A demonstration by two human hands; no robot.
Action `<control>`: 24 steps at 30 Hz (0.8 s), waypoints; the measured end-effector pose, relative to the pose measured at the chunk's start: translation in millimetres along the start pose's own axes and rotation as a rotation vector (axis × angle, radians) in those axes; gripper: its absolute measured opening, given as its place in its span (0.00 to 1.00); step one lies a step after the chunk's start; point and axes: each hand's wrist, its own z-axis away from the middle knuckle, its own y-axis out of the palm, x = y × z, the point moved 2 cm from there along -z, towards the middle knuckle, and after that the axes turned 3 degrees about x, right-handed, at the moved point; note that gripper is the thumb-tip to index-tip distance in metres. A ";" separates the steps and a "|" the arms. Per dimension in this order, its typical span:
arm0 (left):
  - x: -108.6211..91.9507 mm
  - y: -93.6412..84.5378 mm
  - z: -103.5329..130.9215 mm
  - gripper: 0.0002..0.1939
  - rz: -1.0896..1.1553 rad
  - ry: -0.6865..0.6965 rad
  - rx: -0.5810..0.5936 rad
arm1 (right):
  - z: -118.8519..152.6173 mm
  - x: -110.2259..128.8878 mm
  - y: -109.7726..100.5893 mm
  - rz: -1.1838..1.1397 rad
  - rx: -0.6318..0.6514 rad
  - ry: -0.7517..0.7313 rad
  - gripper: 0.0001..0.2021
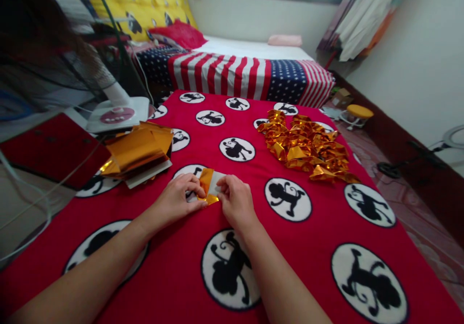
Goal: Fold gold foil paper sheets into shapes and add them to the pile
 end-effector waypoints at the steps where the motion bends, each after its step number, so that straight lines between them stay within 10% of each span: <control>1: 0.3 0.0 0.0 0.05 0.002 0.000 0.000 | -0.2 -0.8 -0.7 -0.027 -0.001 0.005 0.13; 24: -0.5 -2.0 -1.4 0.07 0.019 0.010 -0.002 | 0.8 13.4 -11.2 -0.319 -0.115 0.132 0.05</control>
